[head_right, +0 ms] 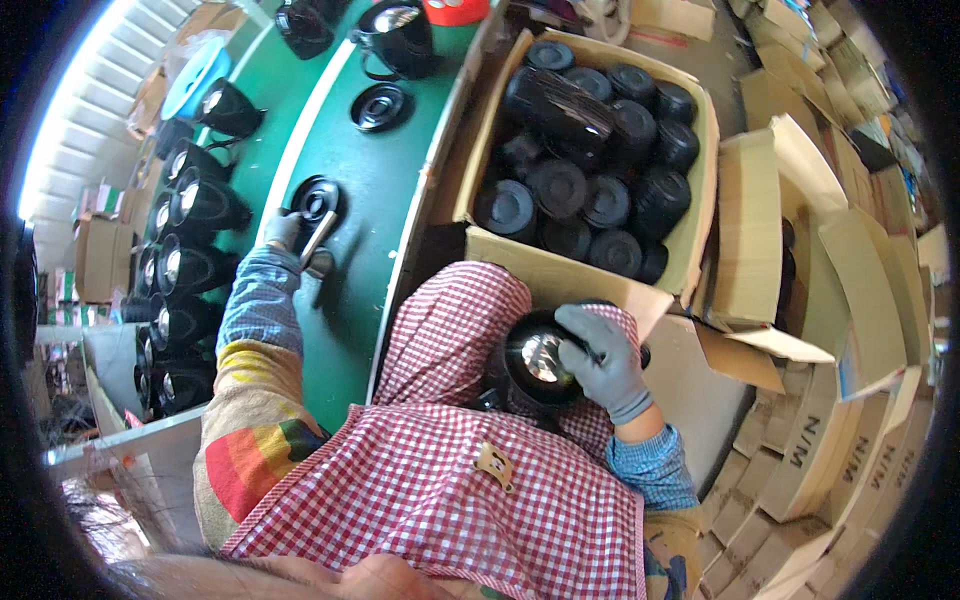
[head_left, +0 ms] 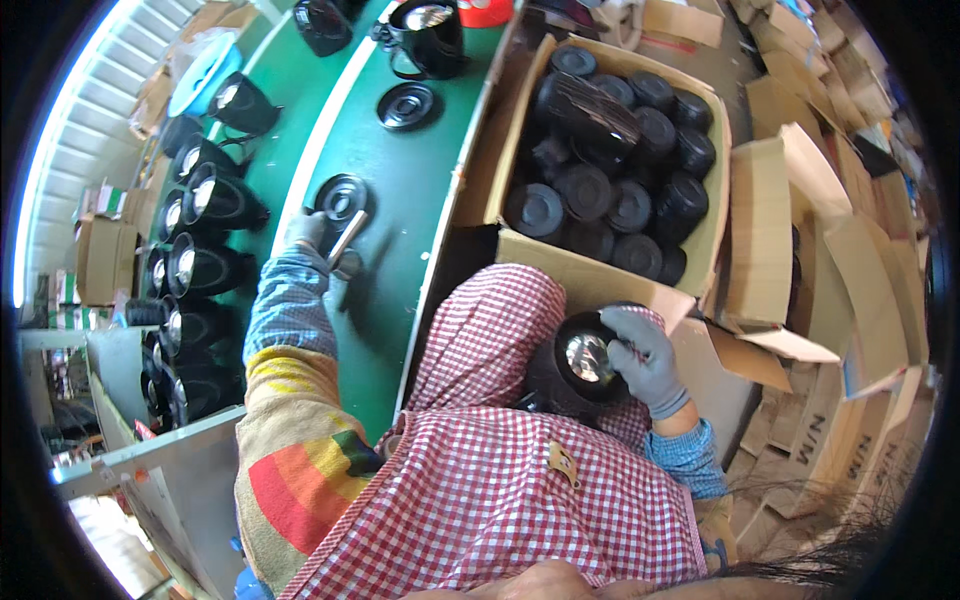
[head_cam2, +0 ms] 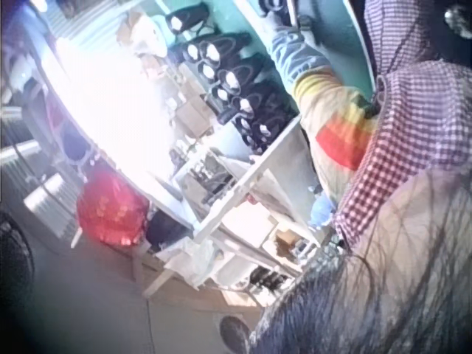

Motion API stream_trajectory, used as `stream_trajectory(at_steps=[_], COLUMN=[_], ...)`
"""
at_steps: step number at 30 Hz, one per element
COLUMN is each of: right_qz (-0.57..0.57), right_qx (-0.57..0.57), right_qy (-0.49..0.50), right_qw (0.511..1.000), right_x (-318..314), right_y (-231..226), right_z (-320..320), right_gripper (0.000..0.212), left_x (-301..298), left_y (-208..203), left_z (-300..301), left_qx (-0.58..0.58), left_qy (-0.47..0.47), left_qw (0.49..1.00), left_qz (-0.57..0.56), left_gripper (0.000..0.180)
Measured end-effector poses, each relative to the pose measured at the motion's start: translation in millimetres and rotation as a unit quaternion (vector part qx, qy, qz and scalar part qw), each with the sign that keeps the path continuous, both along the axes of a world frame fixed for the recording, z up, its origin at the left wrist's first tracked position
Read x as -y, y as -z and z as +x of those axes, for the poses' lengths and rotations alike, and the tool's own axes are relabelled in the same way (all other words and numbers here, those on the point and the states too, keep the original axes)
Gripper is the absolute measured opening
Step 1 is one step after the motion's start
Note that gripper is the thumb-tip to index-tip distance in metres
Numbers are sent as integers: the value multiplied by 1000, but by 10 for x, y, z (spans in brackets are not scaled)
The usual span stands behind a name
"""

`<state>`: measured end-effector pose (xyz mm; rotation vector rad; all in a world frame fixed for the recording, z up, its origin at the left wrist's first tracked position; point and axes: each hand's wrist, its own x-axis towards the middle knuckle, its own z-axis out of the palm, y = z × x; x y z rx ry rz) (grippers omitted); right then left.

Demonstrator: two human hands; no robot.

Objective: The person repeatedly picks up black kettle bodies and lids from a cardboard box, uses a metal scraper to clean the rim of each kettle, and then places the finished units on a green table. The person also handles a water bottle and a phone on the table during the process.

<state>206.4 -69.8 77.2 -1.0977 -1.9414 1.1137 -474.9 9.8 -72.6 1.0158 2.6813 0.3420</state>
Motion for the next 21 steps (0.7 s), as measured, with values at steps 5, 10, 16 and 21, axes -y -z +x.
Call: stream_trajectory(at_steps=[5, 10, 16, 21], right_qz=[-26, 23, -144, -127], right_qx=[-46, -168, -223, -305], right_qy=[139, 80, -25, -23], right_qw=[989, 982, 964, 944], right_x=[-123, -405, -271, 109], right_y=[-239, -473, -427, 62], right_z=[162, -216, -63, 103], right_gripper=[36, 50, 58, 47], left_x=[-73, 64, 467, 577], left_y=[-557, -1907, -2121, -1551], left_z=[127, 2571, 4200, 4357], left_qx=[203, 432, 315, 568], left_qy=[74, 334, 630, 555], left_qw=[923, 770, 632, 574], left_qz=[320, 330, 324, 202], left_gripper=[25, 50, 49, 55])
